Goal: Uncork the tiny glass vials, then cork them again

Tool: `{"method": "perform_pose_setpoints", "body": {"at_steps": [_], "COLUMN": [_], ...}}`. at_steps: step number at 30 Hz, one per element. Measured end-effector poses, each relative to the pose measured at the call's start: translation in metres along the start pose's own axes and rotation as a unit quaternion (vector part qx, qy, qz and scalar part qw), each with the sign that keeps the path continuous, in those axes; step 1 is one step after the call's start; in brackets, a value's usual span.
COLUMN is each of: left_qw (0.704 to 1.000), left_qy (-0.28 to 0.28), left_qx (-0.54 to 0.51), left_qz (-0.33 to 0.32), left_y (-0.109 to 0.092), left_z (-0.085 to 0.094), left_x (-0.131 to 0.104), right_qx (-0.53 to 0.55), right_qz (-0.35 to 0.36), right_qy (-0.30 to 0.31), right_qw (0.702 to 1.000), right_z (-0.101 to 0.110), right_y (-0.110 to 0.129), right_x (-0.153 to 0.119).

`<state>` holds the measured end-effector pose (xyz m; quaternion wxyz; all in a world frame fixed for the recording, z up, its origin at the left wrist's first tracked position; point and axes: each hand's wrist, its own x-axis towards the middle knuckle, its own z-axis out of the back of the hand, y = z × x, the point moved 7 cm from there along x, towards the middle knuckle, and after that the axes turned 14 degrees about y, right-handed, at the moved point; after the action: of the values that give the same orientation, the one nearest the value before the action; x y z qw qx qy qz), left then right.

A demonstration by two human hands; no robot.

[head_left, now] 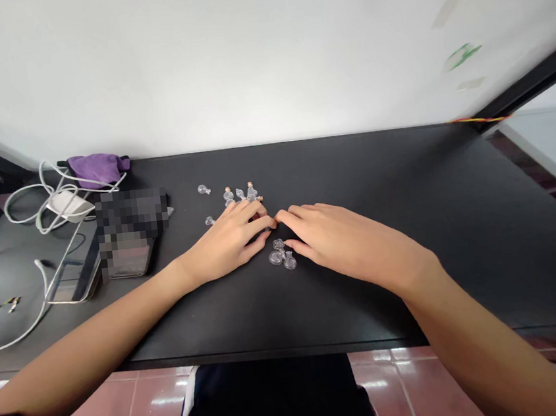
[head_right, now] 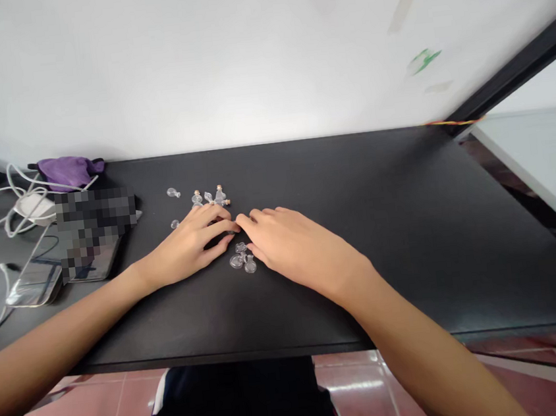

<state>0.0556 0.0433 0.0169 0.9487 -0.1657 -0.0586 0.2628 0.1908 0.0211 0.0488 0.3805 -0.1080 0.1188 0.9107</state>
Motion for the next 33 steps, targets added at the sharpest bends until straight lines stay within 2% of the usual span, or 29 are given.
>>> {"method": "perform_pose_setpoints", "body": {"at_steps": [33], "left_qw": [1.0], "left_qy": [0.001], "left_qx": [-0.01], "left_qz": [0.003], "left_y": [0.0014], "left_z": [0.0005], "left_x": [0.0001], "right_qx": [-0.016], "right_qz": [0.008], "right_qy": [-0.001], "right_qw": [1.0], "right_z": [0.001], "right_y": [0.0054], "right_x": [-0.0059]}}
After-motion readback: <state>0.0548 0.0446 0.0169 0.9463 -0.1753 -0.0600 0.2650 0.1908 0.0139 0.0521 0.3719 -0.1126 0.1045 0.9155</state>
